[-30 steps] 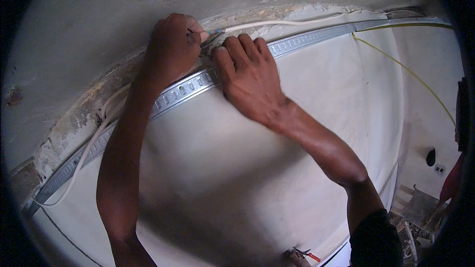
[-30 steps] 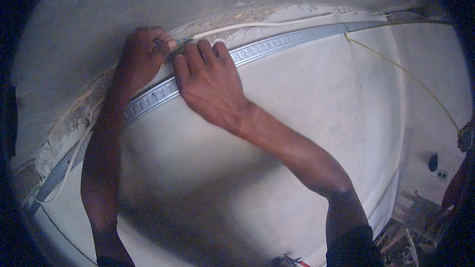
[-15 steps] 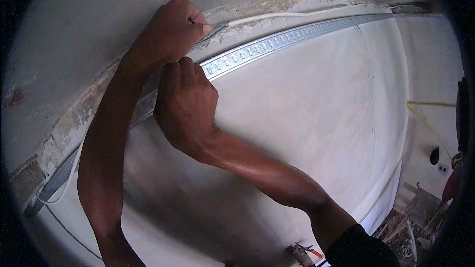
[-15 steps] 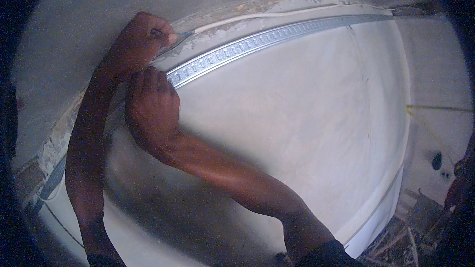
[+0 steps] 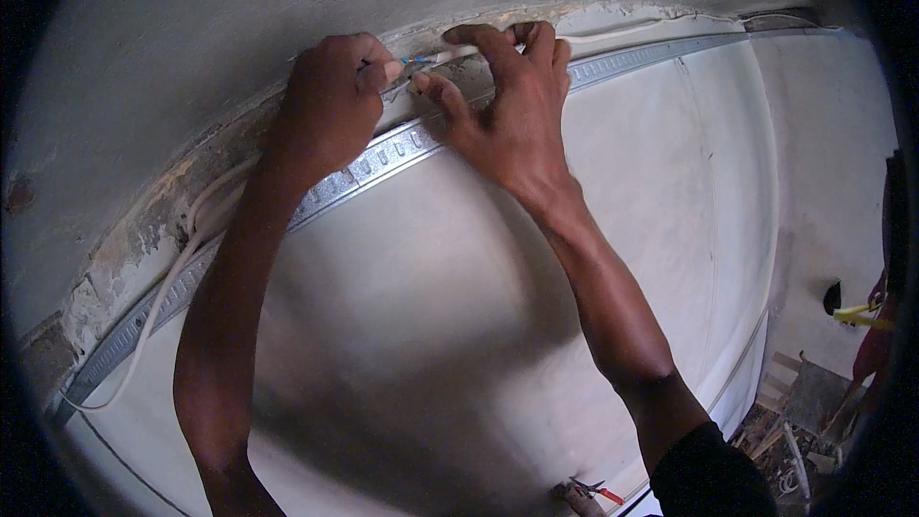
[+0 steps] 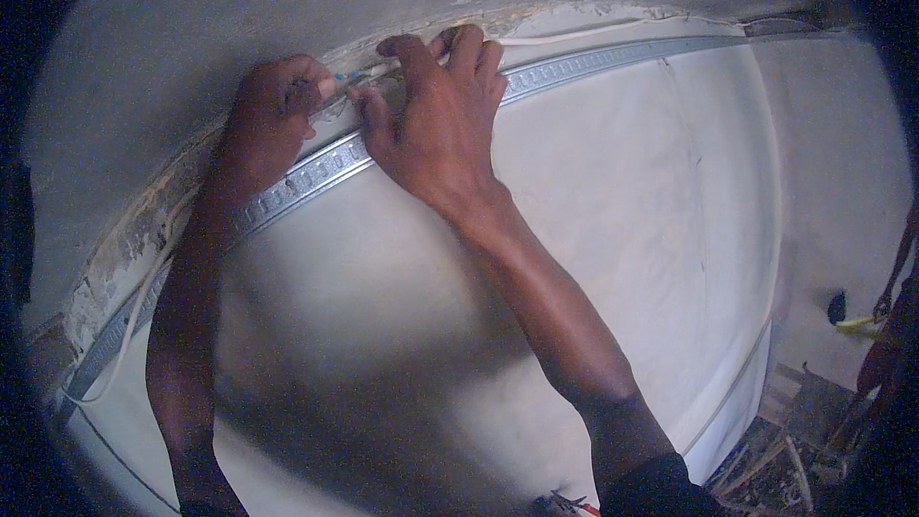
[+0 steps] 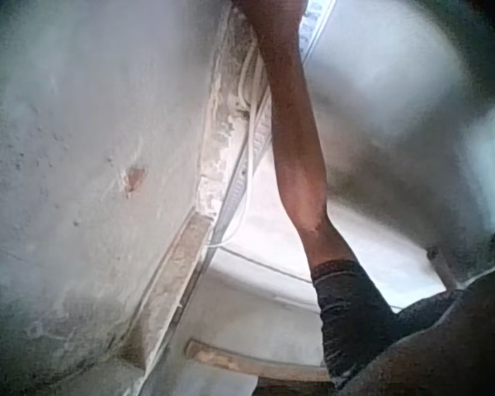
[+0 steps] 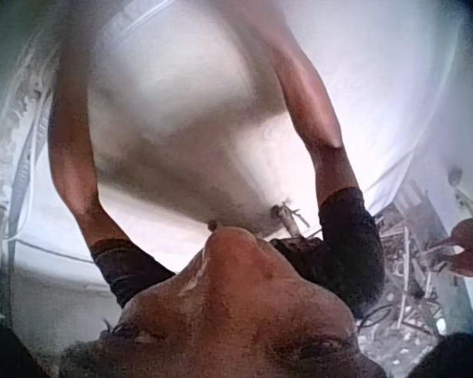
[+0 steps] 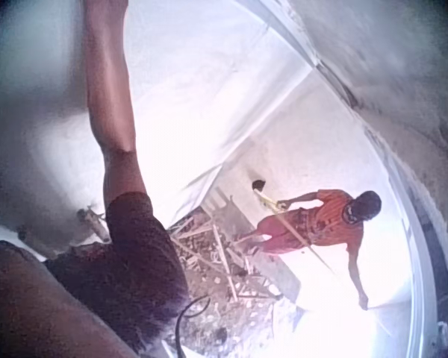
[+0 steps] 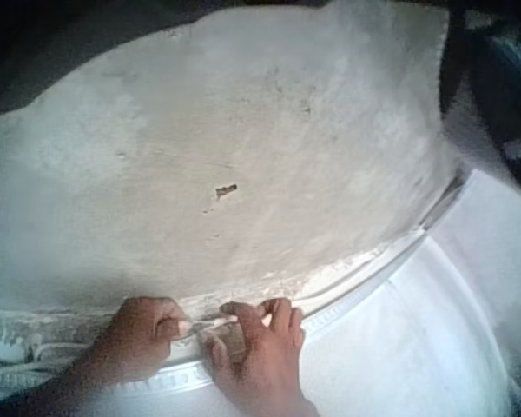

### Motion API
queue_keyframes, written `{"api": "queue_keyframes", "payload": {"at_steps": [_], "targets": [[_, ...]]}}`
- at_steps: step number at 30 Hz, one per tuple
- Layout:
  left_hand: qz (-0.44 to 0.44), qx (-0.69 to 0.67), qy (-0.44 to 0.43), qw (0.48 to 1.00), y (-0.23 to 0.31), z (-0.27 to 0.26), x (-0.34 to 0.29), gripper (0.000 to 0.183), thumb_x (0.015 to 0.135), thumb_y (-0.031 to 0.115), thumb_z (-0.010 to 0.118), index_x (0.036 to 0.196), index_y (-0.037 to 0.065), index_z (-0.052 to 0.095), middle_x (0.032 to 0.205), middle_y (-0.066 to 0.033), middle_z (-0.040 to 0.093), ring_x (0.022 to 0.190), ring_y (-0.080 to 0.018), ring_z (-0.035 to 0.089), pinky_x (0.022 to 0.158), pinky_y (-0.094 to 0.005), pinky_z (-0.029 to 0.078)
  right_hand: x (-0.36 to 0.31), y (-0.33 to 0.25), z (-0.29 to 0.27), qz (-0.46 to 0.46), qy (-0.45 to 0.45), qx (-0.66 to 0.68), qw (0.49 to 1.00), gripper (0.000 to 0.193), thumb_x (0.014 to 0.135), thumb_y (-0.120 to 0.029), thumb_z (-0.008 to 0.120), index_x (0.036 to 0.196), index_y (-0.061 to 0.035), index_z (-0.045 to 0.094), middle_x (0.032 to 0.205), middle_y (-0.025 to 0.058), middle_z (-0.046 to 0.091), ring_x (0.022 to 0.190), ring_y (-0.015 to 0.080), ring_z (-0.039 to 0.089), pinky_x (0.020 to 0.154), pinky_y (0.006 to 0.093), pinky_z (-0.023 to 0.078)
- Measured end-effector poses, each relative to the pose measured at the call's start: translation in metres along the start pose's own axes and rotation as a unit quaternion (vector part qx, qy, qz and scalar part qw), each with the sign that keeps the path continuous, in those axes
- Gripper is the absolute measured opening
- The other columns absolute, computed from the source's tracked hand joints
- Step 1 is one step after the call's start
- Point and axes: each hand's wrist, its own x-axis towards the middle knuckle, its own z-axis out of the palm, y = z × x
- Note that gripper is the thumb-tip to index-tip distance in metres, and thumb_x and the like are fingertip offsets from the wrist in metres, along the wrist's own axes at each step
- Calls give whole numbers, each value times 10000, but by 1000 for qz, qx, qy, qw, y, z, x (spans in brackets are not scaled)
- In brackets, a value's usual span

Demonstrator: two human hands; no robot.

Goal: The person strips the insulation from electrical wires using shears, then inserts the wires into a metal conduit attached to the ceiling. They secure the wires by crimping the conduit with the shears. Another person is visible in the background measuring the wall.

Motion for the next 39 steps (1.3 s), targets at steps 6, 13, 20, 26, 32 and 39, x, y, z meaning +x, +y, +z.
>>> {"api": "queue_keyframes", "payload": {"at_steps": [6,13,20,26,32,39], "targets": [[49,49,52,996,3,8,-7,417,988,383,562,940,-27,624,758,-184,608,699,-283,616,695,-409,487,24,11,2,-43,-98,-36,994,294,787,-274,779,1024,-111,721,1091,161,593,1135,339,442,931,516,324],[60,41,60,996,5,9,-7,356,974,318,589,933,-32,632,793,-200,640,767,-299,647,760,-417,493,27,7,13,-63,-108,-89,988,255,768,-233,753,964,-86,683,954,135,692,1102,345,484,913,515,311],[-11,38,75,996,10,8,-10,297,937,255,628,960,-40,652,829,-169,667,816,-269,657,790,-407,499,29,13,24,-101,-96,-141,980,256,759,-236,757,950,-85,676,941,109,703,1074,334,508,886,508,338],[-23,26,-31,999,10,1,-9,265,916,231,665,986,-24,663,872,-155,678,852,-261,666,825,-397,506,33,31,-3,-75,-203,8,976,208,800,-227,831,972,-136,760,980,34,745,961,233,530,1006,417,357],[31,7,41,999,18,8,-23,212,914,199,691,994,3,669,908,-162,694,867,-271,680,803,-378,512,39,36,-11,-160,-198,-32,967,191,830,-192,807,1016,-159,783,996,18,754,933,207,571,961,398,466],[134,202,97,965,23,18,-32,123,851,22,671,970,-8,663,918,-152,663,915,-312,654,809,-441,521,36,34,-8,-119,-210,20,970,201,828,-161,804,1028,-153,787,1002,23,755,949,207,567,977,376,456]]}}
